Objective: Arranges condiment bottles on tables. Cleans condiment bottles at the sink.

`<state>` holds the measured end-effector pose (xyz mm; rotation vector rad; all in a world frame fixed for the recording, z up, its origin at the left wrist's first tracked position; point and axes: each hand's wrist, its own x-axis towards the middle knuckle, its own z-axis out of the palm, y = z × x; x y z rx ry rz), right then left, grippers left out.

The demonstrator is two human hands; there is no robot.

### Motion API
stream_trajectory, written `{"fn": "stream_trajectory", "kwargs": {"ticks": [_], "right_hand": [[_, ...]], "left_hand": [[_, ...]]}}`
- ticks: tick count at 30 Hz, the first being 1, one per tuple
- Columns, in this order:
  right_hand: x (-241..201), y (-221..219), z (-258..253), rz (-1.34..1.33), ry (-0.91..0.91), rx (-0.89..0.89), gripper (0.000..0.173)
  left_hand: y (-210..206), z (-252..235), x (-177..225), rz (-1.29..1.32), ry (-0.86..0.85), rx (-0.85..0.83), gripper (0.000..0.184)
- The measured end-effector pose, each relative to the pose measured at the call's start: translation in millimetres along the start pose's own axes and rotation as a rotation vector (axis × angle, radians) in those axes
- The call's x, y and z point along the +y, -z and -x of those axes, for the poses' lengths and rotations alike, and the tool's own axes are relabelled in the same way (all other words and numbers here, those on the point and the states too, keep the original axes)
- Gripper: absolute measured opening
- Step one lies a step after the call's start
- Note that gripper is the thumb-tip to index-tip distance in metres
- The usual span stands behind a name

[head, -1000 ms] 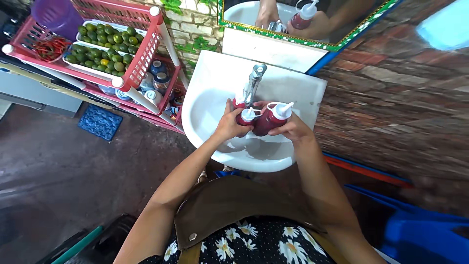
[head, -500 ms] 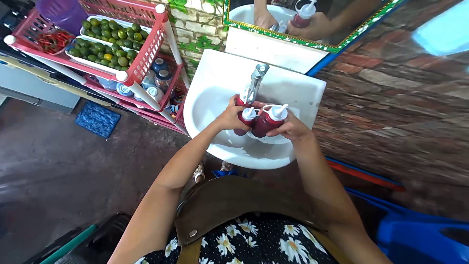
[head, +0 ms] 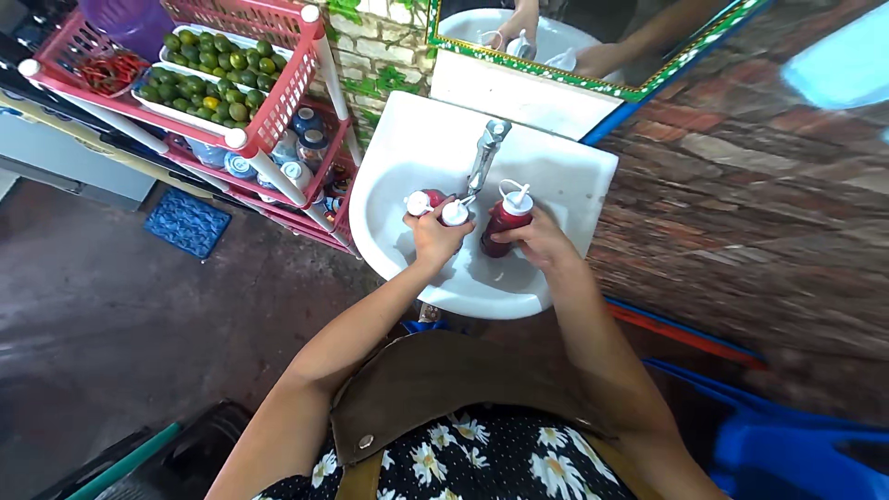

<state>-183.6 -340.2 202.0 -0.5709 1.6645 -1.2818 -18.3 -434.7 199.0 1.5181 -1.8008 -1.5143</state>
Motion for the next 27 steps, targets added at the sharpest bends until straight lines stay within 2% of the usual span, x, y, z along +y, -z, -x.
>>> {"fn": "stream_trajectory", "kwargs": {"ticks": [3, 5, 9, 12, 15, 19, 23, 25, 27], "right_hand": [[-0.1, 2.6, 2.2, 0.027, -0.025, 0.017, 0.085], [0.1, 3.6, 2.4, 0.081, -0.018, 0.002, 0.088], [-4.5, 0.3, -3.0, 0.414, 0.040, -0.096, 0.089], [-11.9, -5.9, -10.6, 0.626, 0.051, -0.175, 0.086], [-13.3, -12.4, -19.0, 0.597, 0.061, -0.186, 0.085], [-8.0, -8.4, -30.1, 0.520, 0.132, -0.248, 0.087], [-10.5, -5.7, -35.0, 0.514, 0.178, -0.295, 0.084], [-10.8, -2.8, -35.1, 0.535, 0.179, -0.309, 0.081], [-11.9, 0.3, -31.8, 0.555, 0.206, -0.326, 0.073]], "left_hand": [[-4.5, 8.7, -3.8, 0.105, 0.062, 0.118, 0.055], [-4.9, 7.3, -5.5, 0.114, 0.043, 0.157, 0.053], [-7.6, -4.6, -3.1, 0.068, -0.028, 0.127, 0.057], [-21.1, -22.1, 0.7, 0.164, -0.053, 0.238, 0.055], [-34.0, -35.0, -2.2, 0.239, -0.111, 0.314, 0.049], [-36.7, -40.8, -10.2, 0.351, -0.129, 0.305, 0.049], [-31.7, -51.4, -15.0, 0.439, -0.155, 0.192, 0.049], [-28.4, -54.0, -13.5, 0.419, -0.142, 0.142, 0.041], [-26.3, -51.9, -13.5, 0.371, -0.183, 0.160, 0.032]]}}
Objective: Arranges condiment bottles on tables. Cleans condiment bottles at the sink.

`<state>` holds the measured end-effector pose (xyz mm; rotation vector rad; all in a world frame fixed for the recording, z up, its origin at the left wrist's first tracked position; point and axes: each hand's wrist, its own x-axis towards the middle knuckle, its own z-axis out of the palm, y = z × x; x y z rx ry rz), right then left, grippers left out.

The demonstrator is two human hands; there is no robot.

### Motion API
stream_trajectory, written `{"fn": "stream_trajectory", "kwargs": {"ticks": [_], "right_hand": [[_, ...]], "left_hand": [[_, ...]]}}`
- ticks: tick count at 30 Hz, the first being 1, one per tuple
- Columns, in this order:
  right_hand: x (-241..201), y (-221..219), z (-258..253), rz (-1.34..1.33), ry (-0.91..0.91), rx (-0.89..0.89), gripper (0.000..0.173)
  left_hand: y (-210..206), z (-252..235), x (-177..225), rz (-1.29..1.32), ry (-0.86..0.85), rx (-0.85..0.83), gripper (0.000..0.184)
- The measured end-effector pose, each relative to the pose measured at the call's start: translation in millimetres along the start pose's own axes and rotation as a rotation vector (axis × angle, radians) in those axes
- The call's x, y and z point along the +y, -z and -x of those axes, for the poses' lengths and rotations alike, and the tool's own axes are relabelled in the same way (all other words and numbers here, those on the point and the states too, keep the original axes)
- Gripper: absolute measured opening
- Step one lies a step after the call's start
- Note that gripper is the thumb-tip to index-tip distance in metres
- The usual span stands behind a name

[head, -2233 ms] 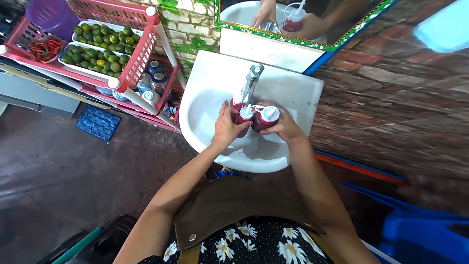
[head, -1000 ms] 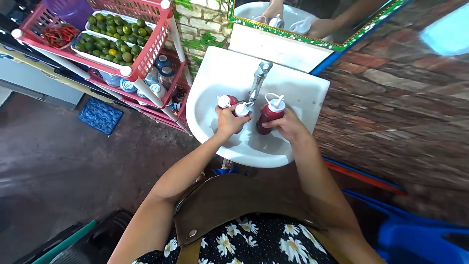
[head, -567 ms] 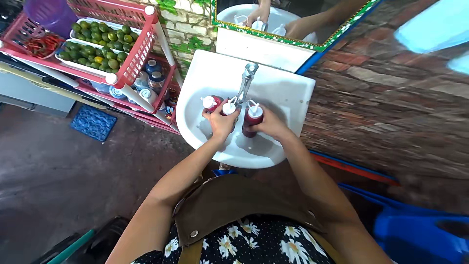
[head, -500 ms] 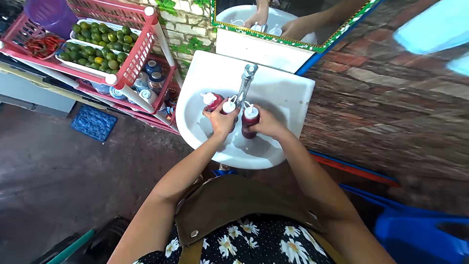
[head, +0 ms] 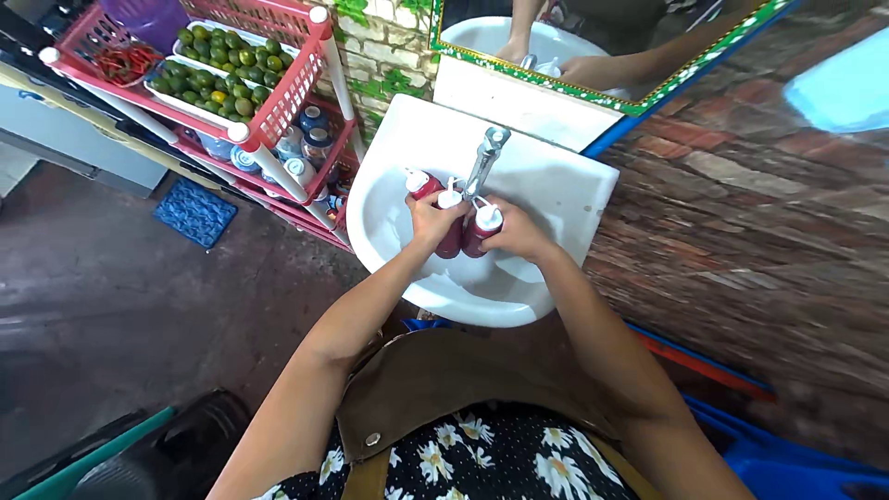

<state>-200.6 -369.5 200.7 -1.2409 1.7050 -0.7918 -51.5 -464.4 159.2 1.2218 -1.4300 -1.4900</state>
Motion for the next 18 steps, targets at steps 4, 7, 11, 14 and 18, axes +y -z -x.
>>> {"fn": "stream_trajectory", "kwargs": {"ticks": [4, 7, 11, 14, 18], "right_hand": [[-7.0, 11.4, 13.5, -0.051, 0.100, 0.087, 0.047], [-20.0, 21.6, 19.7, -0.140, 0.162, 0.259, 0.027], [-43.8, 41.4, 11.9, -0.264, 0.287, 0.392, 0.061], [-58.5, 56.1, -2.6, -0.114, 0.319, 0.470, 0.067], [-92.8, 66.2, -13.0, 0.267, 0.129, 0.495, 0.046]], "left_hand": [[4.5, 8.3, 11.5, -0.088, -0.092, 0.123, 0.038], [15.7, 19.1, 25.5, -0.126, -0.200, 0.180, 0.043], [42.6, 28.0, 43.0, -0.126, -0.300, 0.142, 0.041], [55.5, 21.7, 61.9, 0.061, -0.275, 0.085, 0.035], [68.8, 25.3, 79.6, 0.190, -0.269, -0.005, 0.036]]}}
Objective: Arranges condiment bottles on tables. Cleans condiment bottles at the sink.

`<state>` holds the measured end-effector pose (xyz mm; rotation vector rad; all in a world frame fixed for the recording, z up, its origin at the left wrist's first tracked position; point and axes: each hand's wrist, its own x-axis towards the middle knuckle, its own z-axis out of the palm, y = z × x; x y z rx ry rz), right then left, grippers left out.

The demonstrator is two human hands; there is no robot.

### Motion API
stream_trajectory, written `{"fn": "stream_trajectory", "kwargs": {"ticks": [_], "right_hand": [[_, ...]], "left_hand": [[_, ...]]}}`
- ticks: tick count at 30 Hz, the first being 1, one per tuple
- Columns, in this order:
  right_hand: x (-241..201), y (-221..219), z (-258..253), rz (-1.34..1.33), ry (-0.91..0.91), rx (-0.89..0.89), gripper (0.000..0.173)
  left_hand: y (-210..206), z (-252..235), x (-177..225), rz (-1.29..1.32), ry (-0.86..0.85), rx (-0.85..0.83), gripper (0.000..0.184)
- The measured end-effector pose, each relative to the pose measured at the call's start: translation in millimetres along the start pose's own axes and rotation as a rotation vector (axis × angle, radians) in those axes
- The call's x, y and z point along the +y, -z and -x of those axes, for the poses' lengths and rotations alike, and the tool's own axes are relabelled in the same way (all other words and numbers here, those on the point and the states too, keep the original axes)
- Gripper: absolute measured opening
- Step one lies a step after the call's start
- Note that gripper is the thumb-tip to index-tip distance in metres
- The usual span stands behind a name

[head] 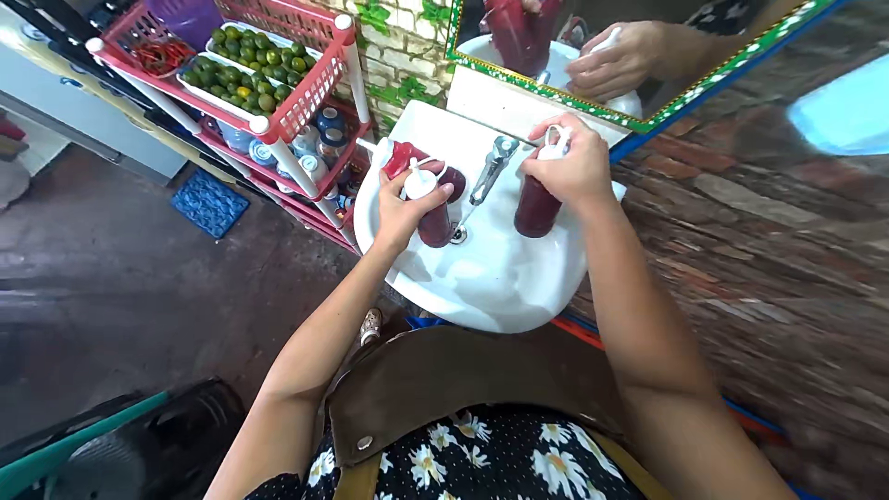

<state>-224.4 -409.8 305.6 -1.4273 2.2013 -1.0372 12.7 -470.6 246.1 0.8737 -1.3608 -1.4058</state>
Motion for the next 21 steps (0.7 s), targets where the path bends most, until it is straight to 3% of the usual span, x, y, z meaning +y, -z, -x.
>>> {"fn": "stream_trajectory", "kwargs": {"ticks": [5, 10, 21], "right_hand": [[-32.1, -4.8, -8.1, 0.241, -0.071, -0.054, 0.044], [-27.3, -21.1, -27.7, 0.325, -0.170, -0.180, 0.048], [-49.1, -55.2, -20.4, 0.432, -0.409, 0.007, 0.046]], "left_hand": [[2.4, 9.9, 21.3, -0.122, -0.052, -0.022, 0.037], [6.7, 19.0, 32.6, -0.155, -0.056, -0.032, 0.033], [29.6, 13.9, 23.2, -0.183, -0.108, -0.051, 0.034]]}}
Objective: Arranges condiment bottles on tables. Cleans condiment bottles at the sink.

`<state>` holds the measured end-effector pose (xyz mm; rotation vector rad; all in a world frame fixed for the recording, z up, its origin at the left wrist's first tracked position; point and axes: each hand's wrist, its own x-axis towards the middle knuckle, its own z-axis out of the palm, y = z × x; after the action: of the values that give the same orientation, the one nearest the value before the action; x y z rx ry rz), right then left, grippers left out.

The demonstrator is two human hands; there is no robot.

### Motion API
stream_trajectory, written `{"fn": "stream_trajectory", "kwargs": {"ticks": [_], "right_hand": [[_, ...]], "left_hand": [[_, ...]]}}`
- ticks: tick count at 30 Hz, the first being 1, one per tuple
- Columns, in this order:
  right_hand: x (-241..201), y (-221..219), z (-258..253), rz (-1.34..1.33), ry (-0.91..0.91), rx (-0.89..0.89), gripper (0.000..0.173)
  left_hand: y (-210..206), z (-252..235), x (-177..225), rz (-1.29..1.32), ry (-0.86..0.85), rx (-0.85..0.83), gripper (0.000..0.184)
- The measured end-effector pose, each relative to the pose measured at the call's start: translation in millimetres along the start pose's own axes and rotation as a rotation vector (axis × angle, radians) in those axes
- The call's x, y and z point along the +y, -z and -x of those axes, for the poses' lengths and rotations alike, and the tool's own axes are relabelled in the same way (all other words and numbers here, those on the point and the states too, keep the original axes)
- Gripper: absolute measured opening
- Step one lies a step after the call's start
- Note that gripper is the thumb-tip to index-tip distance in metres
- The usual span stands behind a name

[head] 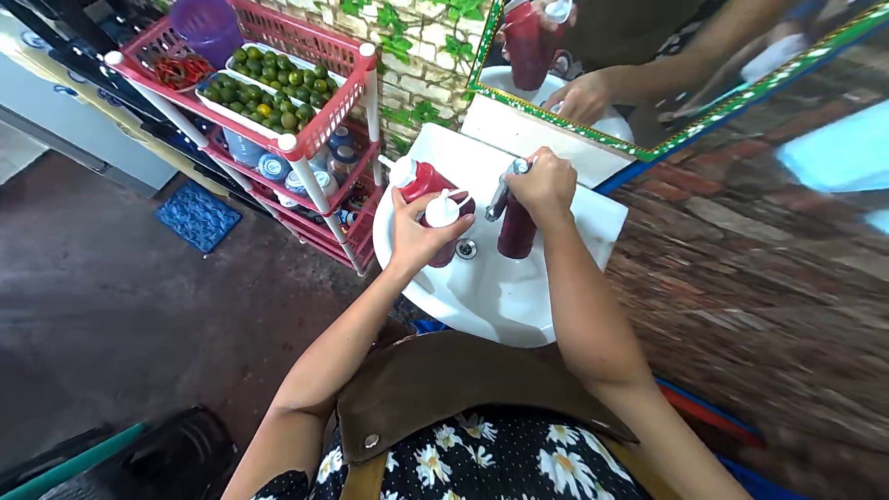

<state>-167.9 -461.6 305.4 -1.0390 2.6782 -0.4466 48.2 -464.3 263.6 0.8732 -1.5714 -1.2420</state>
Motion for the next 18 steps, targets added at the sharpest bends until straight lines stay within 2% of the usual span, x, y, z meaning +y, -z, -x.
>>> {"fn": "stream_trajectory", "kwargs": {"ticks": [3, 7, 10, 13, 16, 18], "right_hand": [[-9.5, 0.3, 2.4, 0.047, -0.057, -0.004, 0.050], [-8.0, -2.9, 0.7, 0.053, -0.030, 0.027, 0.053], [10.5, -4.6, 7.6, -0.130, 0.085, 0.072, 0.064], [31.8, -9.7, 30.7, -0.288, 0.252, 0.190, 0.076], [42.9, -24.5, 60.6, -0.391, 0.330, 0.309, 0.078], [48.5, -38.3, 78.3, -0.497, 0.337, 0.317, 0.075]], "left_hand": [[8.7, -2.2, -0.5, 0.043, 0.014, -0.010, 0.034], [25.9, -4.5, -0.9, 0.093, -0.001, -0.034, 0.036], [40.4, -6.6, -3.6, 0.119, -0.063, -0.058, 0.037], [53.5, -9.2, -3.1, 0.150, -0.133, -0.078, 0.037], [67.5, -10.2, 1.6, 0.113, -0.166, -0.110, 0.035], [74.4, -9.4, 2.9, 0.114, -0.175, -0.135, 0.034]]}}
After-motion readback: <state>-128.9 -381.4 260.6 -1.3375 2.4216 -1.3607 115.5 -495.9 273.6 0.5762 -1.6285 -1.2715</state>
